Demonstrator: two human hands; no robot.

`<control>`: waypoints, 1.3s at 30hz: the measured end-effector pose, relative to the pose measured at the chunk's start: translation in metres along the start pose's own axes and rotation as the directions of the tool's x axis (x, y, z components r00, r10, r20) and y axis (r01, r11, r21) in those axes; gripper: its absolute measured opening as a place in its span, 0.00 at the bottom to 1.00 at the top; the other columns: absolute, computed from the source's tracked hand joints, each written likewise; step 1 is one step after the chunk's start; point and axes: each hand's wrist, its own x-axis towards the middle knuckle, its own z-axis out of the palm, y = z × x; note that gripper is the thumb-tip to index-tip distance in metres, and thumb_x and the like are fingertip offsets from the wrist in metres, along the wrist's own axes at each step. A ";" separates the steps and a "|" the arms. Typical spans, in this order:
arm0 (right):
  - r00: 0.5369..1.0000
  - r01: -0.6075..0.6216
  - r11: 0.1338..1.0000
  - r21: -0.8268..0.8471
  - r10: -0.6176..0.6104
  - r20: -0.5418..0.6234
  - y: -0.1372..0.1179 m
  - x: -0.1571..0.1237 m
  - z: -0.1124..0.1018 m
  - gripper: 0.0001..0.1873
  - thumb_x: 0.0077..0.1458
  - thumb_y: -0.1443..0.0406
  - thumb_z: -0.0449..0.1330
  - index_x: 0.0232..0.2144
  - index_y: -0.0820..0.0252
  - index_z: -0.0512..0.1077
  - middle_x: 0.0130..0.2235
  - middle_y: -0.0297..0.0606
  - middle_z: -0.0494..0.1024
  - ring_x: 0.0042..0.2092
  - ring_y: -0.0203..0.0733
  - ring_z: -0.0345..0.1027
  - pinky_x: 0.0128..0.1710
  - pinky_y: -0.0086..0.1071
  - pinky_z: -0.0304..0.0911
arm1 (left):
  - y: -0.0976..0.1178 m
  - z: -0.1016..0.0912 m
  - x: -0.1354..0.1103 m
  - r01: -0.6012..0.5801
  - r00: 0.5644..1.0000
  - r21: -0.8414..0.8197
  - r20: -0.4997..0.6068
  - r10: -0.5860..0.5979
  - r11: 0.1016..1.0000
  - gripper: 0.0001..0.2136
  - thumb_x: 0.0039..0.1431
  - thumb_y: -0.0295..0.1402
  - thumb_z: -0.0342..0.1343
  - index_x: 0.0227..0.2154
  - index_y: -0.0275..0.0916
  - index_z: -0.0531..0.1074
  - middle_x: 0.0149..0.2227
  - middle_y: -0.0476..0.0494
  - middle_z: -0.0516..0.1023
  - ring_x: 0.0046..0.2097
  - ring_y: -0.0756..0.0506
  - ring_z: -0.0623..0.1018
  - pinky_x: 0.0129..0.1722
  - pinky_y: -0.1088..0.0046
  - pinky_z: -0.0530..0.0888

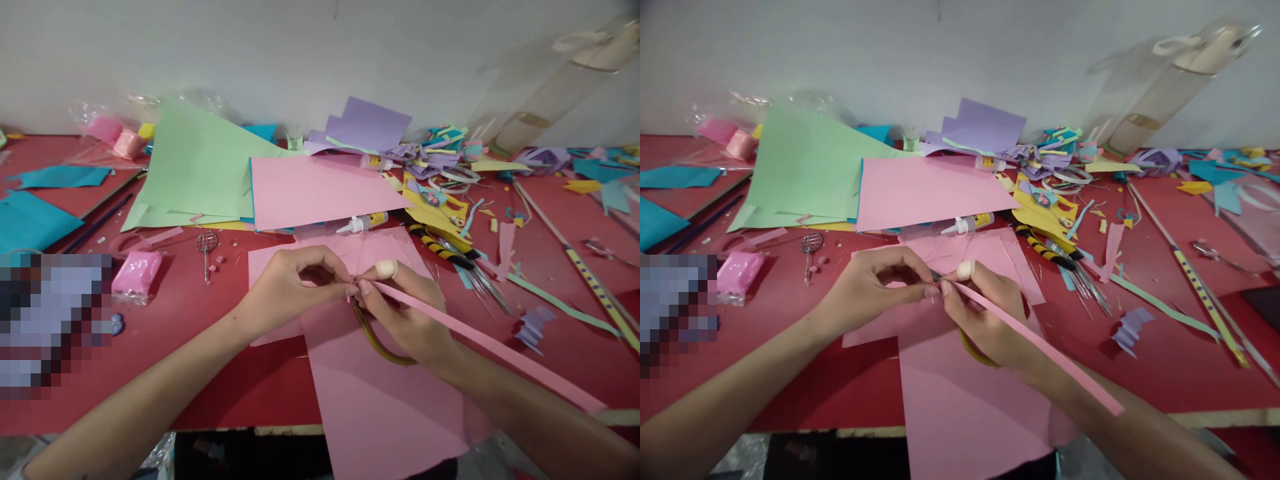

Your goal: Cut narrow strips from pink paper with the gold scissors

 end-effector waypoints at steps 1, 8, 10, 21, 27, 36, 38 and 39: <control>0.999 -0.030 0.999 0.019 0.029 0.014 0.000 0.000 0.000 0.03 0.61 0.65 0.60 0.33 0.56 0.71 0.28 0.32 0.78 0.28 0.34 0.72 0.28 0.28 0.67 | 0.000 0.000 0.000 -0.002 1.000 0.011 -0.001 0.002 1.000 0.05 0.53 0.30 0.67 0.30 0.35 0.77 0.31 0.49 0.80 0.34 0.53 0.79 0.37 0.80 0.75; 0.985 -0.171 0.971 0.165 0.167 0.042 0.002 -0.002 0.003 0.06 0.61 0.61 0.60 0.35 0.57 0.72 0.27 0.33 0.77 0.27 0.35 0.71 0.26 0.28 0.69 | -0.002 0.001 0.000 -0.012 1.000 0.057 -0.011 0.013 0.998 0.05 0.55 0.32 0.65 0.31 0.35 0.77 0.32 0.47 0.80 0.33 0.51 0.78 0.36 0.77 0.75; 0.984 -0.176 0.968 0.179 0.175 0.021 0.001 -0.002 0.004 0.06 0.61 0.61 0.61 0.34 0.57 0.72 0.27 0.32 0.77 0.27 0.35 0.71 0.26 0.28 0.69 | -0.003 0.001 0.000 -0.019 1.000 0.064 -0.020 0.021 0.998 0.06 0.55 0.33 0.65 0.32 0.35 0.77 0.31 0.47 0.80 0.33 0.51 0.78 0.35 0.78 0.75; 0.987 -0.146 0.961 0.235 0.157 -0.030 0.002 -0.002 0.010 0.04 0.60 0.62 0.62 0.34 0.56 0.74 0.26 0.31 0.75 0.27 0.33 0.71 0.27 0.26 0.69 | -0.005 0.005 0.000 -0.036 0.997 0.124 -0.068 0.045 0.992 0.02 0.56 0.29 0.63 0.31 0.36 0.78 0.33 0.48 0.81 0.35 0.49 0.79 0.36 0.76 0.75; 0.987 -0.154 0.963 0.220 0.160 -0.012 0.001 -0.001 0.009 0.04 0.60 0.62 0.62 0.34 0.56 0.74 0.26 0.31 0.76 0.27 0.33 0.72 0.27 0.25 0.69 | -0.005 0.005 -0.001 -0.020 0.998 0.096 -0.056 0.025 0.995 0.02 0.56 0.29 0.62 0.31 0.36 0.77 0.32 0.48 0.80 0.34 0.50 0.78 0.35 0.77 0.74; 0.982 -0.191 0.964 0.184 0.191 0.017 -0.001 0.001 0.006 0.06 0.61 0.61 0.61 0.34 0.57 0.74 0.25 0.32 0.76 0.26 0.34 0.72 0.27 0.27 0.71 | -0.004 0.000 0.004 0.099 0.994 -0.104 0.058 -0.094 0.990 0.07 0.55 0.34 0.65 0.31 0.34 0.77 0.30 0.46 0.80 0.32 0.51 0.77 0.34 0.77 0.73; 0.982 -0.186 0.963 0.193 0.187 0.012 -0.001 0.001 0.006 0.06 0.61 0.60 0.61 0.34 0.56 0.73 0.25 0.31 0.75 0.26 0.34 0.72 0.26 0.26 0.70 | -0.003 -0.001 0.004 0.119 0.992 -0.110 0.063 -0.112 0.987 0.08 0.54 0.34 0.66 0.31 0.34 0.77 0.30 0.46 0.79 0.32 0.51 0.77 0.34 0.76 0.73; 0.983 -0.183 0.963 0.197 0.184 0.011 0.000 0.000 0.006 0.06 0.61 0.60 0.61 0.34 0.56 0.73 0.25 0.31 0.75 0.26 0.34 0.72 0.26 0.26 0.70 | -0.003 -0.001 0.004 0.122 0.991 -0.114 0.059 -0.116 0.986 0.08 0.54 0.34 0.66 0.31 0.34 0.76 0.30 0.46 0.79 0.31 0.51 0.77 0.34 0.76 0.73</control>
